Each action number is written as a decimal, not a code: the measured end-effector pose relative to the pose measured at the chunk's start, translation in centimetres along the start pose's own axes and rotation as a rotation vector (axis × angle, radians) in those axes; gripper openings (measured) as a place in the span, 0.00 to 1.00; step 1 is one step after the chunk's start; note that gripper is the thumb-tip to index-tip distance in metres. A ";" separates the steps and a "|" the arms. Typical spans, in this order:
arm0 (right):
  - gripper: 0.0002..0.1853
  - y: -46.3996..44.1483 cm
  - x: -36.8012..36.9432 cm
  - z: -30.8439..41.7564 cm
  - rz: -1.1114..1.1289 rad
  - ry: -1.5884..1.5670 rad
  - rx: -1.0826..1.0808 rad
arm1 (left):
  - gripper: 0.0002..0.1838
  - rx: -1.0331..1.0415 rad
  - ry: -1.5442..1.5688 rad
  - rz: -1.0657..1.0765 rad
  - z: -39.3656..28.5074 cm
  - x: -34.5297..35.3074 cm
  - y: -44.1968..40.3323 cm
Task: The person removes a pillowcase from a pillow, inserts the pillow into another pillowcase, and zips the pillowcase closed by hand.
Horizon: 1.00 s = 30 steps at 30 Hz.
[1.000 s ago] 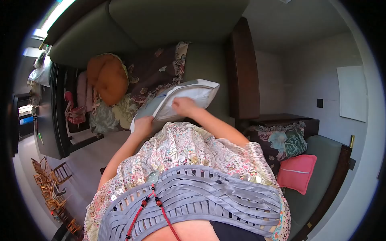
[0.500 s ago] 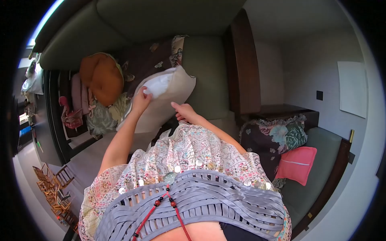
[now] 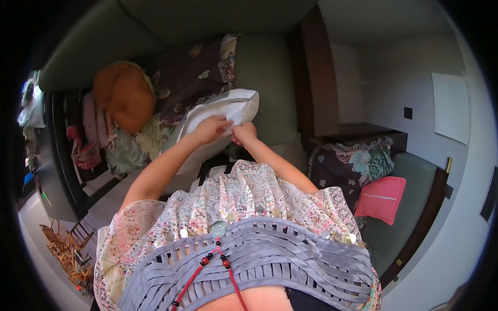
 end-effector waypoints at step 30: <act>0.14 -4.9 -3.2 -6.9 -0.195 -0.088 0.161 | 0.12 -0.193 -0.461 -0.472 -8.8 -1.0 0.6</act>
Point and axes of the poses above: each hand's wrist, its own y-axis away from the middle knuckle, its own x-axis out of the palm, z = x × y, the point moved 3 cm from there along -y, towards the middle knuckle, and after that the axes turned 14 degrees about -z, right-handed, at the moved point
